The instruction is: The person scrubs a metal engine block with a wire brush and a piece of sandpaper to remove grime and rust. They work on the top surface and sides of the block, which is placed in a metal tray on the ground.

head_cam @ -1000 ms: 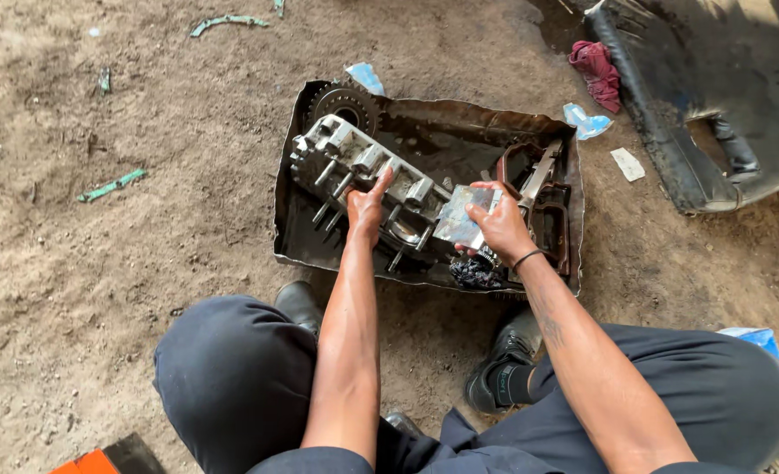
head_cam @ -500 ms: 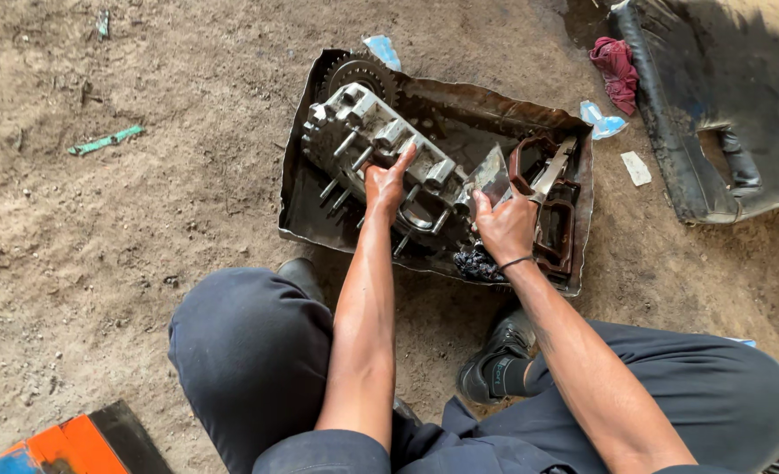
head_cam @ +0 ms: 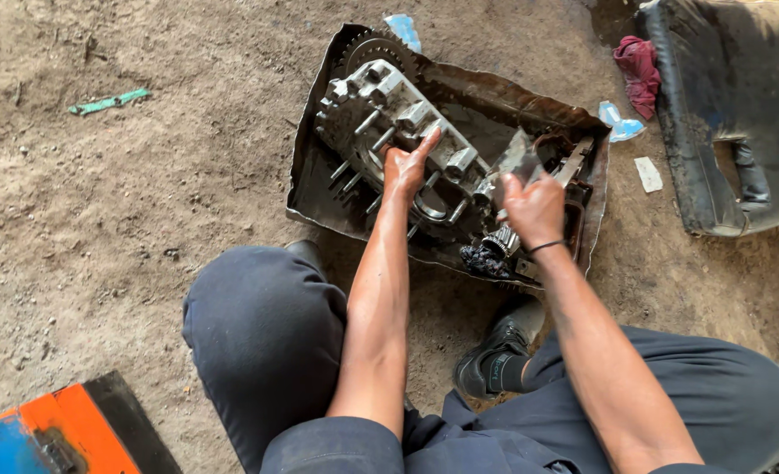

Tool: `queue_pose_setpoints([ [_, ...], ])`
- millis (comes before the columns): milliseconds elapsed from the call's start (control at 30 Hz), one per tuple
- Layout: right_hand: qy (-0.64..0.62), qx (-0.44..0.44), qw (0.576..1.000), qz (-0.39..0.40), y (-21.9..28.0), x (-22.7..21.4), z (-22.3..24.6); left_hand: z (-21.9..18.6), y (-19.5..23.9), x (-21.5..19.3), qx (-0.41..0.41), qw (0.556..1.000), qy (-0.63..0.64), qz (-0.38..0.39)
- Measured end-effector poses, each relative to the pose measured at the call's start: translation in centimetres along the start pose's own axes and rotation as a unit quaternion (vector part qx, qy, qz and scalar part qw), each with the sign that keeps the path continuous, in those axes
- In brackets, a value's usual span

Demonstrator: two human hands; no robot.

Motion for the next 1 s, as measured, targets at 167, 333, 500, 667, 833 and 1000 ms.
queue_pose_setpoints([
  [167, 0.007, 0.057, 0.998, 0.014, 0.1, -0.9, -0.6, -0.1, 0.0, -0.1, 0.031, 0.999, 0.030, 0.008],
  [333, 0.014, -0.085, 0.996, 0.002, -0.2, 1.7, 1.2, 0.2, -0.4, 0.1, -0.008, 1.000, -0.029, -0.007],
  [500, 0.036, -0.071, 0.997, 0.010, -0.6, 1.3, 1.1, -0.1, -0.6, 0.0, -0.007, 0.999, -0.043, -0.019],
  [667, 0.051, -0.096, 0.994, -0.027, 0.2, 0.3, 0.5, 0.0, -1.0, 0.4, 0.050, 0.999, 0.014, -0.011],
  [833, 0.057, -0.100, 0.992, -0.048, -0.4, 0.5, 0.5, 0.6, -1.6, 0.7, 0.003, 1.000, -0.015, -0.023],
  [1000, 0.019, -0.025, 0.999, -0.032, -1.3, -0.1, 0.4, 0.4, -1.1, 0.5, 0.031, 0.999, 0.013, -0.014],
])
Point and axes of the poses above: each hand's wrist, its own y-axis away from the middle knuckle, its own x-axis out of the palm, z = x × y, the point moved 7 cm from there along -y, towards the middle knuckle, and after that the axes turned 7 degrees about -x, right-handed, at the moved point
